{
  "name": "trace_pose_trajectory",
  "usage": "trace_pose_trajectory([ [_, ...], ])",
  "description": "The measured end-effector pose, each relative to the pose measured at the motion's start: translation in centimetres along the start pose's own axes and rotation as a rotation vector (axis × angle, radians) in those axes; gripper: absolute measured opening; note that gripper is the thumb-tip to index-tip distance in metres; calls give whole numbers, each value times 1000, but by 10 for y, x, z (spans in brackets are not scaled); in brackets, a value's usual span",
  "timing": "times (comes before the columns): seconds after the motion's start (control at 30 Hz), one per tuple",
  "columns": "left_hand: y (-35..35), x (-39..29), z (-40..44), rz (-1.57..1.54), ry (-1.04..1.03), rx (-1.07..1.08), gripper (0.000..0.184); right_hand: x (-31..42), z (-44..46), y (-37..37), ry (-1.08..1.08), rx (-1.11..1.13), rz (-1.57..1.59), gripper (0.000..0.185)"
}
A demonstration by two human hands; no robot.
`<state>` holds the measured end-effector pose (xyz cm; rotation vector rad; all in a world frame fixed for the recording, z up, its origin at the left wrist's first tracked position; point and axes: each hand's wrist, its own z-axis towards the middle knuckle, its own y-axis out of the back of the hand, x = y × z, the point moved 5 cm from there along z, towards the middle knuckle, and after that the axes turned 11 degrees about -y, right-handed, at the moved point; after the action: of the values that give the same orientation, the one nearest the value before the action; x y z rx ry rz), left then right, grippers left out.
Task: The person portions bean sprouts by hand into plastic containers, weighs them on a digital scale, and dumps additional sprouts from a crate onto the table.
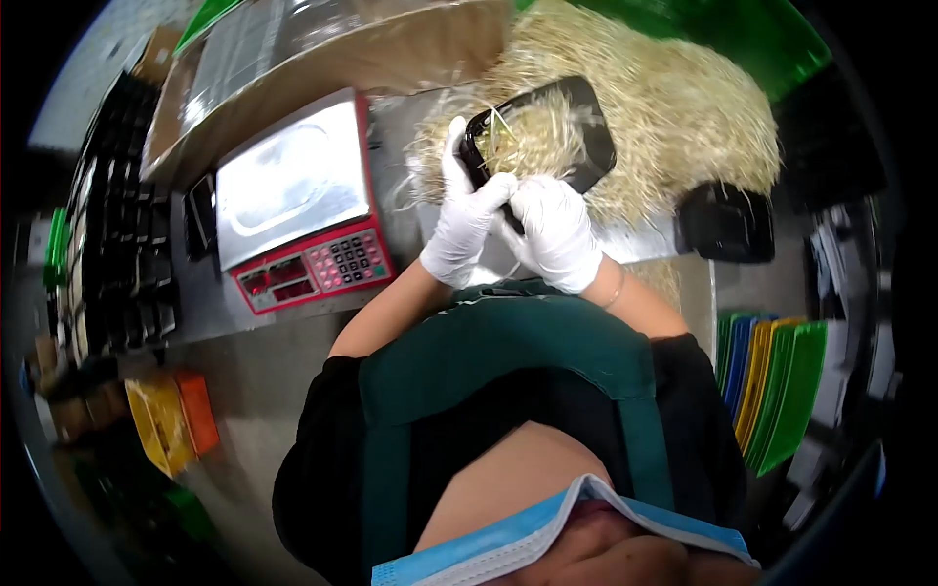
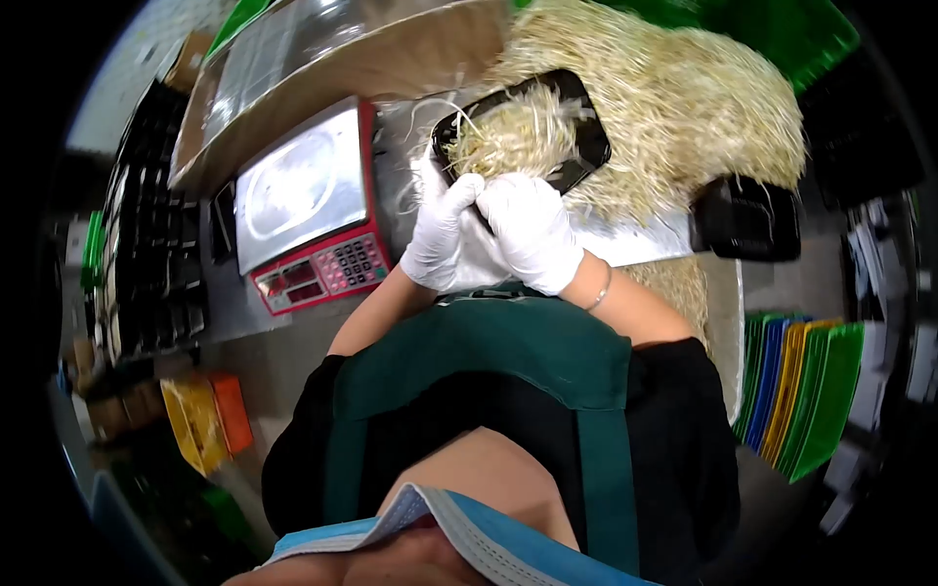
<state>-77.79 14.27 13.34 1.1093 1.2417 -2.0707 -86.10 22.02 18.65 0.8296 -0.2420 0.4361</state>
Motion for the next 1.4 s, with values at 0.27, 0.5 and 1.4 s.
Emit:
trace_pose_trajectory([
  [0.27,57,-32,0,15,153,85,83,-9,74,-13,-102,140,192,46],
  [0.5,77,-55,-4,-49,232,-22,59,-67,78,-7,-526,184,1001,21],
  [1.4,144,-104,-20,158,44,-454,53,-25,49,-2,-117,167,220,61],
])
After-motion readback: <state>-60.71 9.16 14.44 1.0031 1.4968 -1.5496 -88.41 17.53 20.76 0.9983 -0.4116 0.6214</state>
